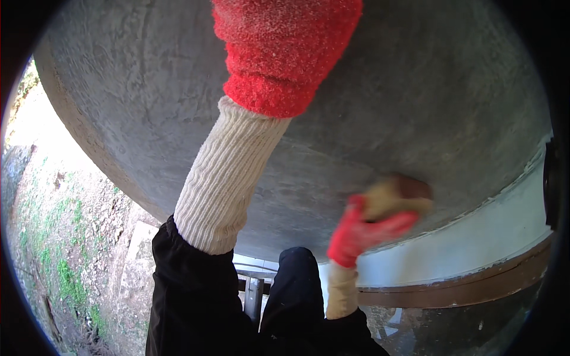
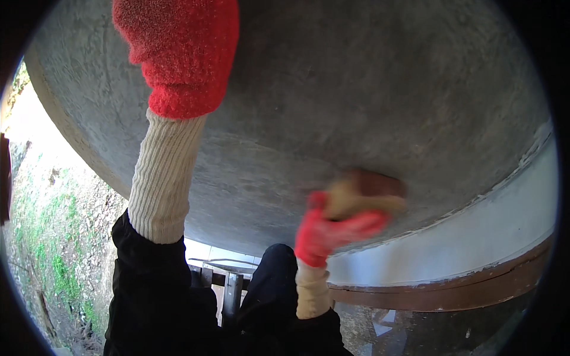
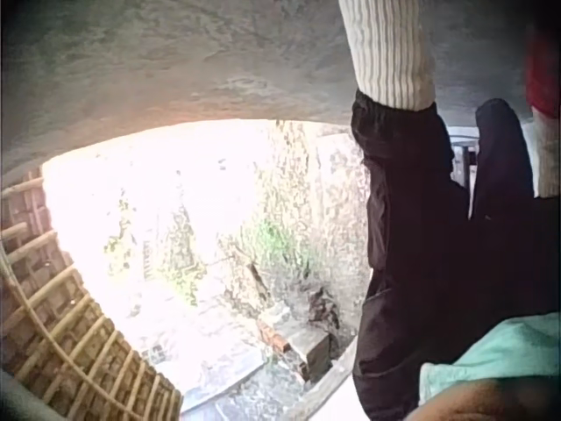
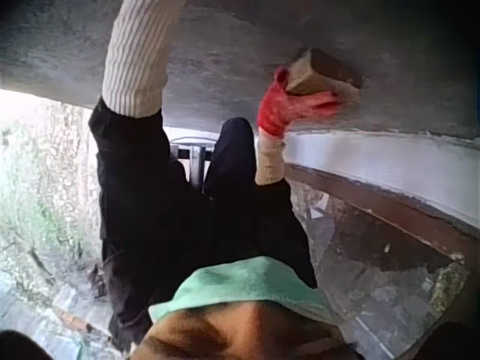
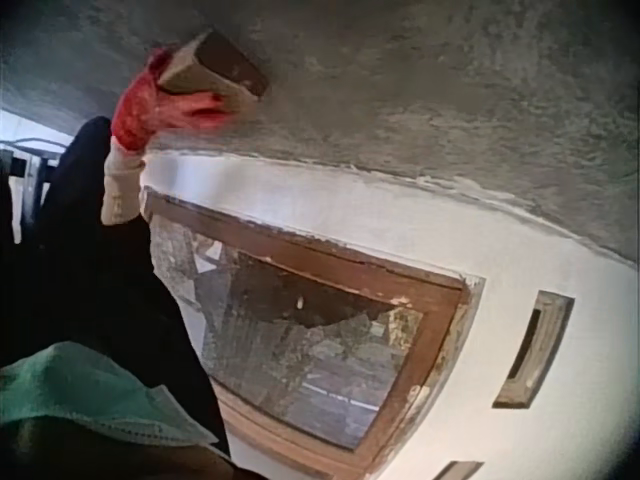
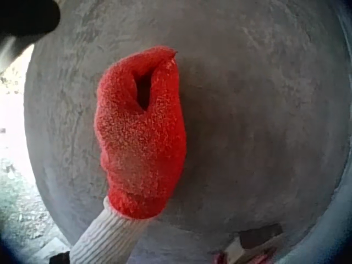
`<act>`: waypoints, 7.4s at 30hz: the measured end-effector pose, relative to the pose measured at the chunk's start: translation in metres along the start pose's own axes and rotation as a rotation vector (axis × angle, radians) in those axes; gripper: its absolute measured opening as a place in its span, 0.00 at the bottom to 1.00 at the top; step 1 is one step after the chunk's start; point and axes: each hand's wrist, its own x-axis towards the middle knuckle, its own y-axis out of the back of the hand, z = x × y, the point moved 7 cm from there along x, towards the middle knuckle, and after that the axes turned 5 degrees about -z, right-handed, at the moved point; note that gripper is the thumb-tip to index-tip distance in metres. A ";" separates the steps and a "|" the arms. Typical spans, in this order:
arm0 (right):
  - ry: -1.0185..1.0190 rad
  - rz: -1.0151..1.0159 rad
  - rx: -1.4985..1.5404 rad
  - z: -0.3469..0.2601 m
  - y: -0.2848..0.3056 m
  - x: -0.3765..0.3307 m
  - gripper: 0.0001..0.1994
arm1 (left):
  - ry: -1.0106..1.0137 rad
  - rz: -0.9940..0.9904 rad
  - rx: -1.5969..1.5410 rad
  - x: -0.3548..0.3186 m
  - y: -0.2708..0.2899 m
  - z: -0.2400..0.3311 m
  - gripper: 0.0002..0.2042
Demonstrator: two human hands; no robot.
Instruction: The person sands a circular concrete wall section using a sanding block held in their right hand, while stabilizing themselves with their left hand.
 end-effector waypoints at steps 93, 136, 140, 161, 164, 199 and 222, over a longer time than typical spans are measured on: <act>1.308 -0.339 -0.120 -0.292 -0.014 0.168 0.38 | 0.543 0.292 -0.433 0.115 0.037 0.035 0.13; 1.523 -0.023 0.009 -0.507 -0.091 0.087 0.32 | -0.301 0.926 -0.365 0.081 0.409 0.053 0.14; 1.352 0.208 -0.037 -0.547 -0.102 0.138 0.29 | -0.291 1.000 -0.437 0.065 0.438 0.037 0.13; 1.436 0.130 -0.007 -0.617 -0.137 0.076 0.29 | 0.216 1.169 -0.232 0.088 0.359 -0.024 0.17; 1.841 -0.653 0.136 -0.551 -0.136 -0.061 0.22 | 0.232 1.139 -0.314 0.087 0.350 -0.033 0.17; 1.187 0.207 -0.052 -0.542 -0.093 0.152 0.35 | 0.263 0.971 -0.264 0.093 0.311 -0.030 0.16; 1.147 0.154 -0.211 -0.384 -0.063 0.116 0.34 | 0.286 0.938 -0.361 0.078 0.258 -0.032 0.17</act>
